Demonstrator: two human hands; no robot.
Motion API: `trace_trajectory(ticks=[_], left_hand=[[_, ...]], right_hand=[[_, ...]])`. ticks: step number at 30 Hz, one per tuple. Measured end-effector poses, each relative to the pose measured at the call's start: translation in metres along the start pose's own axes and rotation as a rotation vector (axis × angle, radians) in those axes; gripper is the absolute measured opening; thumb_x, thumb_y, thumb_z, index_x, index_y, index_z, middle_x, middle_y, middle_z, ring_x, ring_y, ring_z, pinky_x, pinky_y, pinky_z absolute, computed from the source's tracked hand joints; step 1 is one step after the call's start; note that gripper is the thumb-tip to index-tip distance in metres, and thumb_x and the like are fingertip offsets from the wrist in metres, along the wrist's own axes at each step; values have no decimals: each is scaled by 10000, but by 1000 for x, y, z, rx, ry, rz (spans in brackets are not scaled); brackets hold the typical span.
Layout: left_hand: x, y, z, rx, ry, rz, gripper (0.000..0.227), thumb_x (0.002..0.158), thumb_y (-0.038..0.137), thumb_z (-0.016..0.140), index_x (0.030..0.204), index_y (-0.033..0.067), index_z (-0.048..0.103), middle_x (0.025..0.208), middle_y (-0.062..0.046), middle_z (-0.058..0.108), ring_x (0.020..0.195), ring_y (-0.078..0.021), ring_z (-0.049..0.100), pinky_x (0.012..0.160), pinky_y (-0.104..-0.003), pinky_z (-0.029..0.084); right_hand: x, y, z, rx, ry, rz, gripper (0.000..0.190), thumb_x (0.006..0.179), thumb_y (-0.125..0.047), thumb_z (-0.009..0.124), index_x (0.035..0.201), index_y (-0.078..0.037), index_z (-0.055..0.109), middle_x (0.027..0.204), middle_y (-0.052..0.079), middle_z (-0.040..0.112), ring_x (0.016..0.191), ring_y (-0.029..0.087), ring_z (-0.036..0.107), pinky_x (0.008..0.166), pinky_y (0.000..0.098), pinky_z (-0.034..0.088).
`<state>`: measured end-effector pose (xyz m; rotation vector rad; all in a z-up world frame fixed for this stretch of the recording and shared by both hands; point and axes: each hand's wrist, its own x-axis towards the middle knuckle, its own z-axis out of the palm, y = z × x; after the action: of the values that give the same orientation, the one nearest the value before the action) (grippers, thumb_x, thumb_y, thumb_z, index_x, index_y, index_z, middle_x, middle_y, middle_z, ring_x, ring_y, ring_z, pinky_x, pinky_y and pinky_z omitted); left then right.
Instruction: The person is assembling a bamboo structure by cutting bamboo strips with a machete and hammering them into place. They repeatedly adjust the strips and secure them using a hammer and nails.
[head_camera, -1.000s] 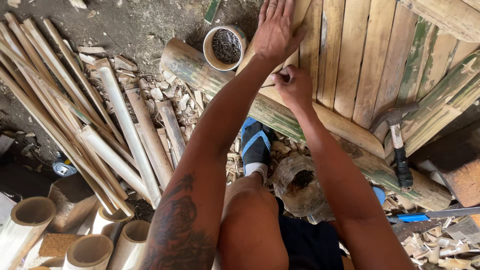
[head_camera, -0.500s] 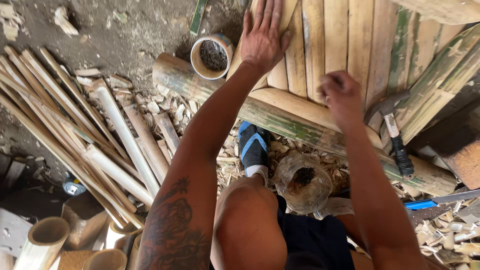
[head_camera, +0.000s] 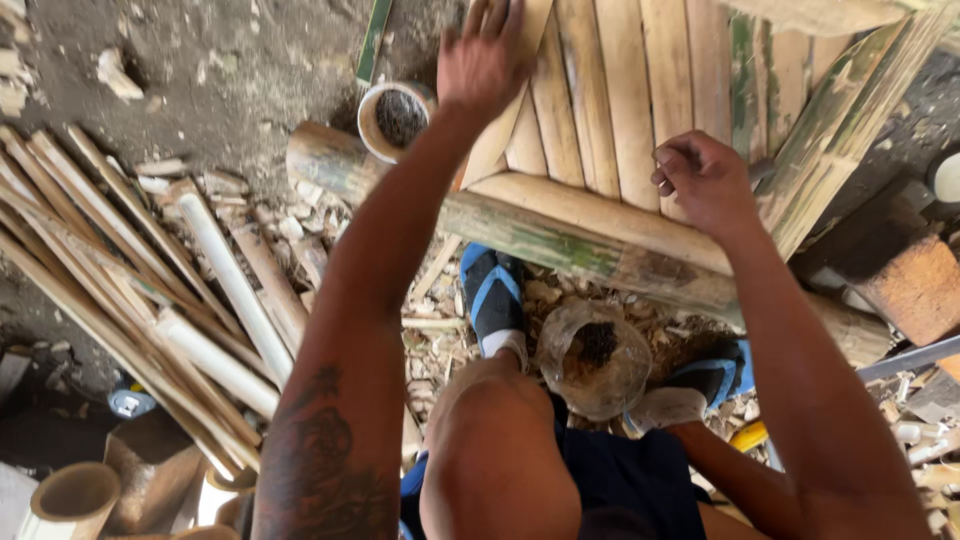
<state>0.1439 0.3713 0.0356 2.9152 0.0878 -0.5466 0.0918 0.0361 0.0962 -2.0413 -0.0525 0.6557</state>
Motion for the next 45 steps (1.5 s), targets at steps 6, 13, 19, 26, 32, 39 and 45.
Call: trace_trajectory(ticks=[6, 13, 19, 26, 32, 39, 45], left_hand=[[35, 16, 15, -30, -5, -111, 1057, 955, 654, 643, 1600, -8, 130, 1557, -255, 334, 1331, -403, 505, 872, -428, 599], [25, 24, 29, -177, 48, -217, 1069, 916, 553, 734, 1636, 98, 88, 1398, -228, 449, 1218, -381, 588, 719, -340, 629], [25, 72, -29, -726, -98, -237, 777, 889, 469, 769, 1487, 108, 430, 1395, -152, 599, 1208, -292, 647, 906, -409, 597], [-7, 263, -68, -1626, -103, -22, 662, 853, 171, 808, 1381, 82, 419, 1375, -147, 602, 1157, -332, 670, 897, -500, 641], [-88, 416, 55, -1931, -125, -12, 704, 908, 187, 794, 1448, -1, 382, 1397, -242, 579, 1265, -406, 652, 963, -548, 591], [-118, 458, 164, -2099, -21, -243, 862, 872, 171, 741, 1524, 193, 179, 1430, -181, 442, 1305, -438, 547, 1014, -560, 528], [-119, 443, 202, -2162, 42, -230, 743, 901, 178, 751, 1475, 174, 280, 1404, -177, 504, 1300, -411, 572, 1014, -548, 537]], right_hand=[[-20, -22, -50, -247, -66, 94, 223, 1064, -207, 616, 1215, -56, 678, 1019, 96, 741, 869, 166, 709, 752, 313, 576], [-48, -22, -133, -691, 34, -11, 271, 1102, -285, 660, 1251, -62, 701, 993, 151, 756, 864, 229, 735, 738, 368, 574], [-140, 56, -224, -1012, 163, -138, 234, 1046, -279, 663, 1140, -72, 716, 888, 135, 749, 749, 294, 733, 686, 382, 575], [-267, 321, -210, -736, 631, 354, 294, 995, -356, 731, 1118, -88, 739, 944, 177, 766, 851, 373, 726, 786, 494, 554], [-280, 444, -80, -583, 933, 471, 899, 927, -454, 776, 1456, 148, 368, 1394, 346, 526, 1273, 515, 492, 1006, 567, 450], [-291, 401, -92, -175, 976, 732, 507, 924, -315, 754, 1251, -22, 500, 1055, 272, 671, 977, 461, 655, 877, 575, 519], [-297, 290, -113, -55, 1068, 208, 432, 1042, -112, 667, 1356, -12, 387, 786, 186, 659, 641, 392, 694, 555, 497, 526]])
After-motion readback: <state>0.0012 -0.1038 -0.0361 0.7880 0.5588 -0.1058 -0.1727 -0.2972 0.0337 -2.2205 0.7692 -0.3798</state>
